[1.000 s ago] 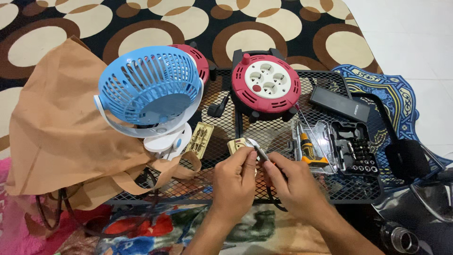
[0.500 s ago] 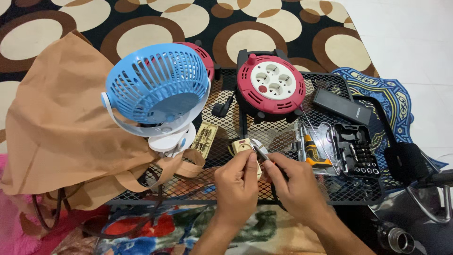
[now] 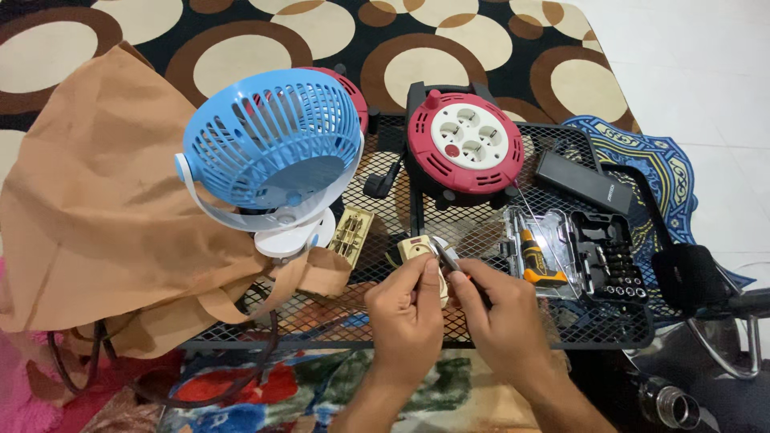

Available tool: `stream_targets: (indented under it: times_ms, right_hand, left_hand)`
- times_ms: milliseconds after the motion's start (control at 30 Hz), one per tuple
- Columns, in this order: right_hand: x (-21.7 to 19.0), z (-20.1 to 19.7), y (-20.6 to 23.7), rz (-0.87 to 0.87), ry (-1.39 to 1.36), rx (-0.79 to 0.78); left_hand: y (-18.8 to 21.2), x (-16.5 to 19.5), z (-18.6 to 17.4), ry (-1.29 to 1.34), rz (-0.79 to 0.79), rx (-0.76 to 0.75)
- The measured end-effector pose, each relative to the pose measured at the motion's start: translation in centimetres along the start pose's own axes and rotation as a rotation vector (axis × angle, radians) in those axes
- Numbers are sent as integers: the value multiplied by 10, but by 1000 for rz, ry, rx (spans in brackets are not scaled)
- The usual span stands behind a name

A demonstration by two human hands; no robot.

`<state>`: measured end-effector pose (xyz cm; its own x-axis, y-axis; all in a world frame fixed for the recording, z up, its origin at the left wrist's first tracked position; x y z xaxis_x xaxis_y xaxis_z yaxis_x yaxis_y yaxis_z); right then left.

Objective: The person works at a low table on a small electric fan and electrical components. They use scissors to cut and strip wire, manipulate a wall socket plate and a cable reel power strip, and handle the fan and a screwdriver while adjusting the fan's parts.

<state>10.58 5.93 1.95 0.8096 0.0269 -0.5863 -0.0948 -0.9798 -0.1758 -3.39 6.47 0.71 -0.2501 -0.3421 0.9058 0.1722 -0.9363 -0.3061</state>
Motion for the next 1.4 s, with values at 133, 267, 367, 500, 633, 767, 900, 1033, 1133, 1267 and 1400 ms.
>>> stream_targets:
  times_ms: [133,267,367,500,633,767,900,1033,1133,1267,1400]
  right_hand:
    - [-1,-4,-3,-32,63,35]
    - [2,0,-4,-36,-9,37]
    - [9,6,-7,33,-12,-28]
    - [9,7,-4,10,-44,-19]
    - [6,9,-1,19,-66,-3]
    - [2,15,0,48,-51,8]
    - [1,16,1,36,-6,11]
    - [5,15,0,10,52,24]
    - [2,20,-1,-16,-35,-2]
    - [-1,25,-8,43,5,4]
    - [-11,19,6,39,0,-32]
  left_hand:
    - [-1,0,4,36,25,21]
    - [1,-8,8,2,-8,58]
    - [-4,-21,1,94,-127,20]
    - [0,-30,0,281,-246,34]
    - [0,-16,-4,-12,-42,5]
    - [-3,-11,-11,-47,19,-4]
    - [-4,-11,-16,-46,50,-31]
    - [-8,-13,-17,16,56,-38]
    - [-17,-15,-22,-32,49,-145]
    - [-15,-14,-20,-53,73,-59]
    - [-5,-8,-27,-25,34,-33]
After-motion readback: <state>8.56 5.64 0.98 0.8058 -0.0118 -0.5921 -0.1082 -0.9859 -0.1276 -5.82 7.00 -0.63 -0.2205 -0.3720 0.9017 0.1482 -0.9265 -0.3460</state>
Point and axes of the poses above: each hand's wrist, its own y-axis away from the middle knuckle, its own z-axis out of the palm, x = y × z, the point moved 6 cm from there along -y, towards the middle knuckle, and after that the axes turned 13 degrees about y, right-handed, at the moved point
